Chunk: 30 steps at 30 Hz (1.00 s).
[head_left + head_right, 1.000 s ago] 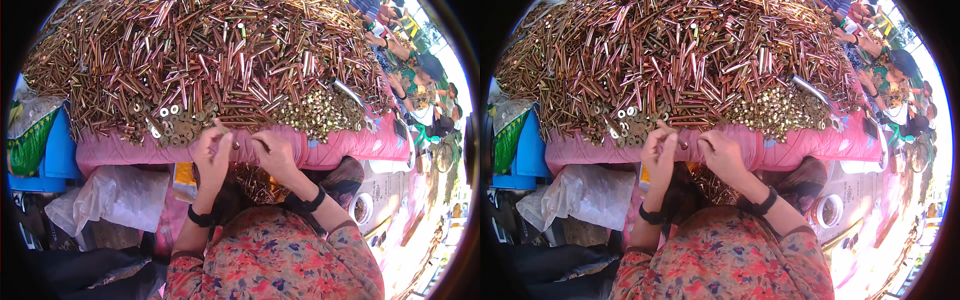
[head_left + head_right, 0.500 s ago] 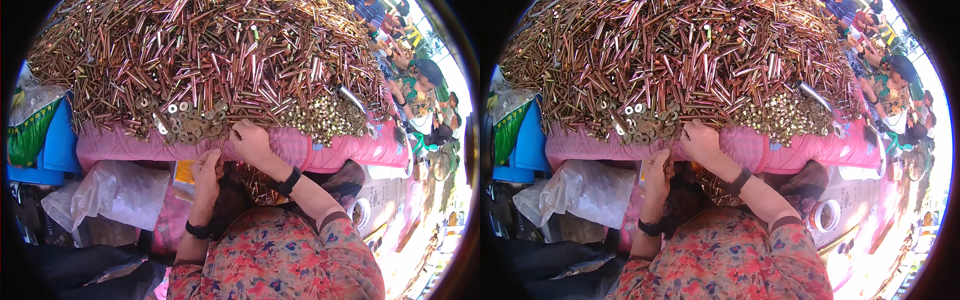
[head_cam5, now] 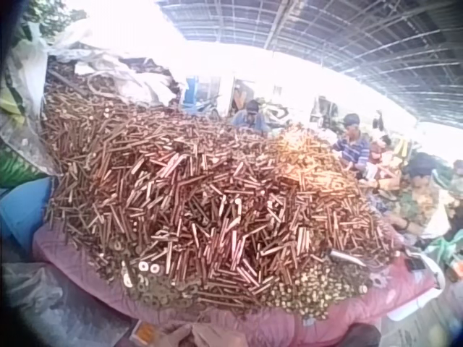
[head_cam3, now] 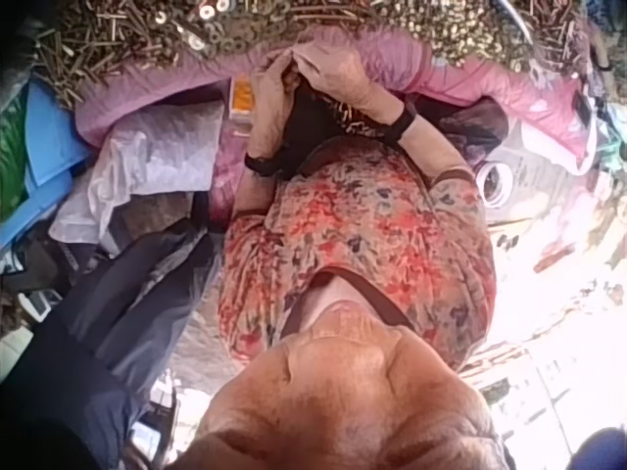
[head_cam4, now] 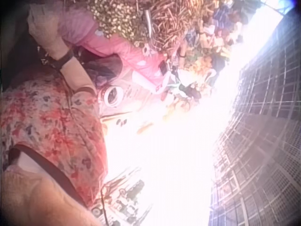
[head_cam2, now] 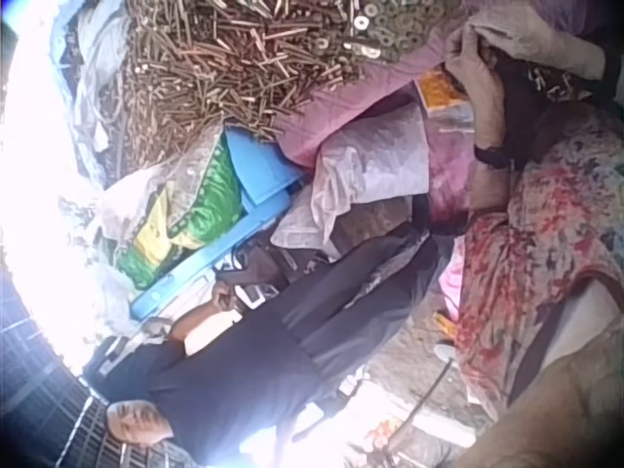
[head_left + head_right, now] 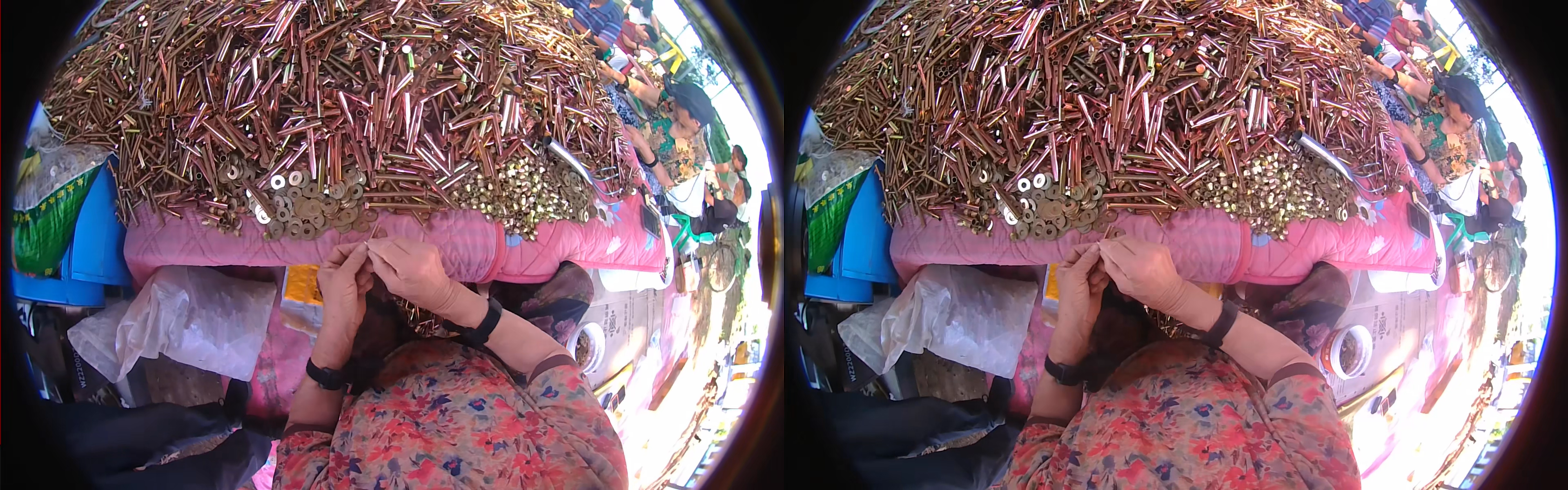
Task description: Sorting through a large pile of metal bolts and washers on a table and assembling them.
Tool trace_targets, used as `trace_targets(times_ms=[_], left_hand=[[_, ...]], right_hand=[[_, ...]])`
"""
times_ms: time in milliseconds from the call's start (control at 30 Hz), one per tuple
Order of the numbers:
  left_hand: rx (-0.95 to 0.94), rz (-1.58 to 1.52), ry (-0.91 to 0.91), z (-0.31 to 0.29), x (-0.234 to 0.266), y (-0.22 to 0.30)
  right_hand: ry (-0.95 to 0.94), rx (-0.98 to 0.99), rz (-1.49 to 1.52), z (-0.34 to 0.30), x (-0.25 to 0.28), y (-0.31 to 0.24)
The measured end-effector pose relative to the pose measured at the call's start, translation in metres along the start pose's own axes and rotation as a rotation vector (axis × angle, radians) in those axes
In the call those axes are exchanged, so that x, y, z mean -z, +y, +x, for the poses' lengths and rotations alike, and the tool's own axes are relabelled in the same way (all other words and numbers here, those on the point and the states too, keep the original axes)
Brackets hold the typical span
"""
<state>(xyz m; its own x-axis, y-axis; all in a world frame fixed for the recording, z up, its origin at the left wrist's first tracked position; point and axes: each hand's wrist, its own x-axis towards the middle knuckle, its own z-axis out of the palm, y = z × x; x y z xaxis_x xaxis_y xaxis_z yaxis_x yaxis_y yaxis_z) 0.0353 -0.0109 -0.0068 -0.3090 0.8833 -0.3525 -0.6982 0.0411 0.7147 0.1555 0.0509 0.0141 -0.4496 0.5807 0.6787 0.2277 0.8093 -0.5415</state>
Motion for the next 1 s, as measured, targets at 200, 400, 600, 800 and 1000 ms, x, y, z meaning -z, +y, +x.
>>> trace_targets(times_ms=[200,400,600,800,1000], left_hand=[[-0.071,-0.101,0.112,0.0,0.01,0.014],[-0.105,-0.116,0.139,-0.001,0.019,0.022],[-0.136,-0.046,0.158,-0.004,0.02,0.026],[-0.171,0.04,0.077,-0.011,0.003,0.025],[-0.073,0.066,-0.035,-0.015,-0.007,0.013]], right_hand=[[-0.011,-0.322,-0.003,0.064,-0.037,0.032],[-0.09,-0.496,-0.284,0.098,-0.079,0.039],[0.087,-0.557,0.015,0.087,-0.071,0.036],[0.062,-0.945,0.828,0.046,-0.005,0.006],[0.113,-1.037,1.087,0.017,0.031,0.01]])
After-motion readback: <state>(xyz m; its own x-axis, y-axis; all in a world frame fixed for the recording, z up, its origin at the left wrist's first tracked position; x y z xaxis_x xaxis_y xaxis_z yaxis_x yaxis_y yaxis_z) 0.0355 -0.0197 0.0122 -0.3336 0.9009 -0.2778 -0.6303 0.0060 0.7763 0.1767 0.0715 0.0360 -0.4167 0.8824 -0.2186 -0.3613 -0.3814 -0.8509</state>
